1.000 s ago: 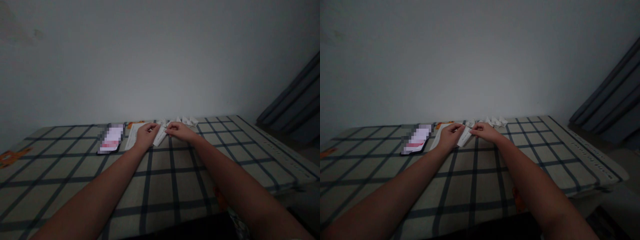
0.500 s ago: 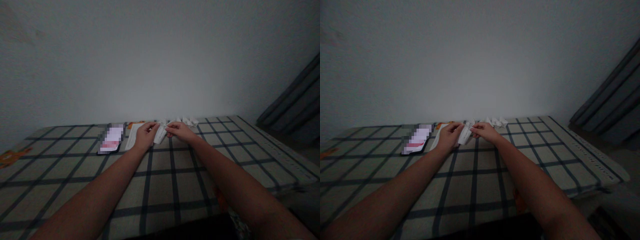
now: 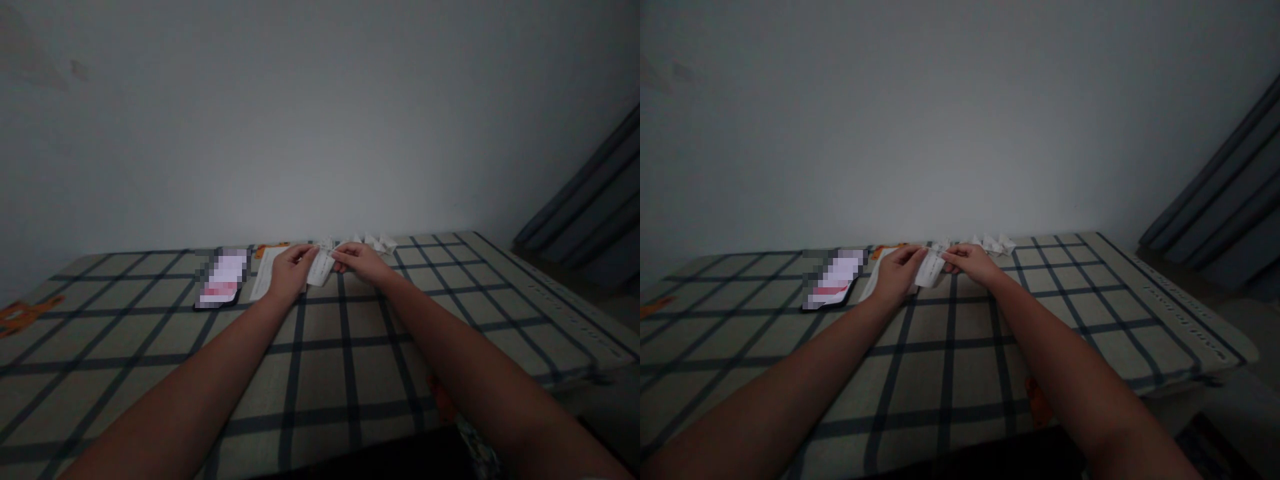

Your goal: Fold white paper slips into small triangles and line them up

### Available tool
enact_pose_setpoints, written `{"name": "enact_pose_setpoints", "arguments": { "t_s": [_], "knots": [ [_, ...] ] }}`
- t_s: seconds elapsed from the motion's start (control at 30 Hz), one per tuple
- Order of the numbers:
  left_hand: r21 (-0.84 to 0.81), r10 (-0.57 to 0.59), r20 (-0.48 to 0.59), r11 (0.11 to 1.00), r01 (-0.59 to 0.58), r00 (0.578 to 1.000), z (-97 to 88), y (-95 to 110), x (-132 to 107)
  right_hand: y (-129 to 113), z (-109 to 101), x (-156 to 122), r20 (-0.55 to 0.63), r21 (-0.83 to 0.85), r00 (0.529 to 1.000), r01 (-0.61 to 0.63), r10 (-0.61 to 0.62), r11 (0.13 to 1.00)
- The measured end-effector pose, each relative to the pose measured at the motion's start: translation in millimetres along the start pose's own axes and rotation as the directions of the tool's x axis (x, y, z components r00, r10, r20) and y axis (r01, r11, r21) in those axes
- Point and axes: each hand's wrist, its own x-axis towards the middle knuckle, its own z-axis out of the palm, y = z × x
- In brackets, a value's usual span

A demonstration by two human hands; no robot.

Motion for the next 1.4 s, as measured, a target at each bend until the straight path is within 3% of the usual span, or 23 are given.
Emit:
{"name": "enact_pose_setpoints", "arguments": {
  "t_s": [0.1, 0.2, 0.33, 0.53, 0.63, 0.9, 1.23, 1.4],
  "knots": [
    [-0.062, -0.057, 0.0, 0.996, 0.057, 0.998, 0.5, 0.1, 0.4, -1.5, 0.0, -1.1, 0.033, -0.007, 0.999, -0.01, 0.011, 1.0],
    [-0.123, -0.101, 0.023, 0.987, 0.103, 0.995, 1.2, -0.5, 0.7, -1.0, -0.4, -0.1, -0.02, 0.008, 1.0, 0.008, -0.008, 1.0],
    [-0.189, -0.138, 0.092, 0.97, 0.153, 0.986, 1.9, -1.9, 1.0, 1.1, -1.2, 2.2, -0.094, 0.021, 0.995, 0.033, -0.031, 0.999],
    [-0.239, -0.218, 0.219, 0.933, 0.269, 0.951, 4.1, -5.7, -0.2, 0.3, -1.9, 1.3, -0.075, -0.002, 0.997, 0.024, -0.024, 1.0],
    [-0.21, -0.198, 0.249, 0.945, 0.252, 0.948, 5.0, -7.0, -1.0, 0.4, -2.0, 0.8, -0.056, -0.006, 0.998, 0.041, -0.041, 0.999],
    [-0.114, -0.151, 0.208, 0.977, 0.178, 0.966, 3.6, -7.5, -0.5, 6.6, -7.5, 2.2, -0.048, -0.014, 0.997, 0.051, -0.052, 0.999],
    [-0.122, -0.2, 0.282, 0.963, 0.242, 0.938, 5.7, -3.1, -2.6, 2.9, -3.8, 1.9, -0.15, -0.085, 0.983, 0.09, -0.102, 0.992],
    [-0.171, -0.213, 0.238, 0.951, 0.257, 0.948, 4.9, -2.7, -2.0, 7.2, -3.7, 2.8, -0.056, 0.012, 0.998, 0.028, -0.027, 1.0]
  ]
}}
